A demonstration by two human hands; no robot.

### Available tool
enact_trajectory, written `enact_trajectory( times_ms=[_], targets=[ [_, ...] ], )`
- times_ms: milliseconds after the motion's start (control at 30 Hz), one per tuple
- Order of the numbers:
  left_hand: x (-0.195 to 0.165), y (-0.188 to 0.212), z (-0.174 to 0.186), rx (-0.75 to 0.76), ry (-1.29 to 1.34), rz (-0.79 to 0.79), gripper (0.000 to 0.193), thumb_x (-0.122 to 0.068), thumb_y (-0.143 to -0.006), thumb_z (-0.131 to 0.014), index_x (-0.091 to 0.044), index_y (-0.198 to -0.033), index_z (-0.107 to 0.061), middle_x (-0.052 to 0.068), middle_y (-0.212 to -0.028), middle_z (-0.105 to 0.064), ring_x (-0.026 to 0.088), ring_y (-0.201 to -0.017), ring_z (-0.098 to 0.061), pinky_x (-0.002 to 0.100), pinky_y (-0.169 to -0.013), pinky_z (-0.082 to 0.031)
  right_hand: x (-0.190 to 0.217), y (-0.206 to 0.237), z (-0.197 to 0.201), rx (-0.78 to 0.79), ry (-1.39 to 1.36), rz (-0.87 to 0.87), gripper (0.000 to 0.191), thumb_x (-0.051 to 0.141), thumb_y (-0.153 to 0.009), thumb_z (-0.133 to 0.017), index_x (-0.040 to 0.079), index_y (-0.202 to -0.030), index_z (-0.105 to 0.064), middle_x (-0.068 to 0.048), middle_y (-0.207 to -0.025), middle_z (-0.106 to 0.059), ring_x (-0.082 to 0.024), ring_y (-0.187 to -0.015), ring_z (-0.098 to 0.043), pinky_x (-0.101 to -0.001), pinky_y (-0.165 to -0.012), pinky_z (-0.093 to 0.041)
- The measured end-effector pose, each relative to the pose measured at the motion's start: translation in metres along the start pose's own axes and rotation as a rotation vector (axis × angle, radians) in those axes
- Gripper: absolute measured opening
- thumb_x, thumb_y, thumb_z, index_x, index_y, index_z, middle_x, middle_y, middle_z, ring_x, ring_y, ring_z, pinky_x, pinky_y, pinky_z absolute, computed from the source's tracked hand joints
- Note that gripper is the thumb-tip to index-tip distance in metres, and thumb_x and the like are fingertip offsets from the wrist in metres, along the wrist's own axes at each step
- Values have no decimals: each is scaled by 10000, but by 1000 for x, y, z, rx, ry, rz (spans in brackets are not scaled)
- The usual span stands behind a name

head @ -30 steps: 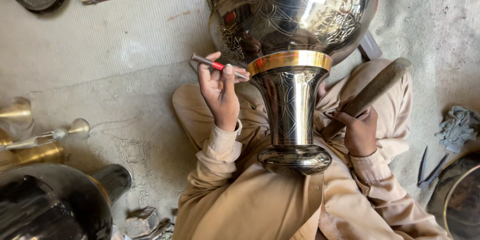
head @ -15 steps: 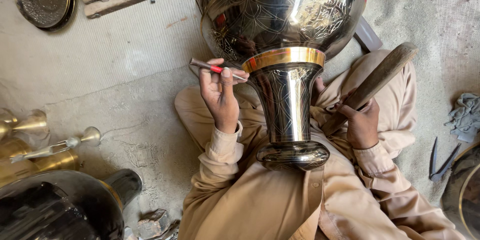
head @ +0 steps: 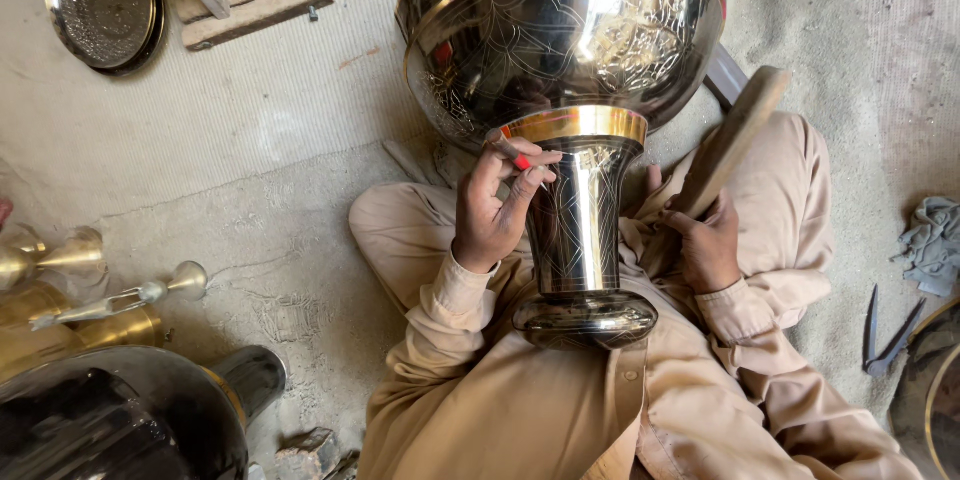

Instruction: The person is sitting on the floor and engraving a large, polished metal vase. They use a small chisel and a wooden mallet to create intricate patterns on the vase's surface.

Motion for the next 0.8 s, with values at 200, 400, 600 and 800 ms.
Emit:
enact_trajectory(
  times_ms=[200,400,600,800],
  targets=[
    [3,-10,20,-126,54,-37,230,-190,-1127,-555,9,-1239,-524,183,-1176,-736,208,-1027,-741,321,-957,-596,-25,-14,-12,64,-34,-78,510,-169,-840,-612,-41,-1327,-532,-120,-1104,-695,-227,-916,-716,-340,-817,-624],
    [13,-13,63,-330,75,-67,232,-178,-1132,-551,18,-1249,-511,154,-1068,-728,226,-1064,-727,346,-1010,-568,-31,-20,-24,26,153,-40,762,-112,-880,-662,42,-1570,-378,-166,-1176,-660,-241,-924,-694,-350,-781,-619],
    [20,-34,112,-473,-28,-111,202,-183,-1116,-559,9,-1176,-575,81,-920,-660,180,-874,-660,306,-845,-546,-21,-13,-38,40,349,-56,890,-78,-849,-709,86,-1613,-284,-209,-1184,-667,-256,-933,-721,-368,-817,-649],
    [28,-80,154,-648,-378,-212,234,-233,-1135,-511,-27,-1104,-617,104,-997,-647,209,-892,-616,342,-796,-501,-23,-8,-47,9,704,27,845,64,-823,-733,105,-1582,-363,-241,-1239,-619,-343,-1031,-687,-423,-871,-601]
  ],
)
Point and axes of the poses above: each hand's wrist, its own y-axis away from the middle knuckle, its own z-axis out of the back of the hand, x = y × z, the point moved 8 cm from there along -y, towards the middle knuckle
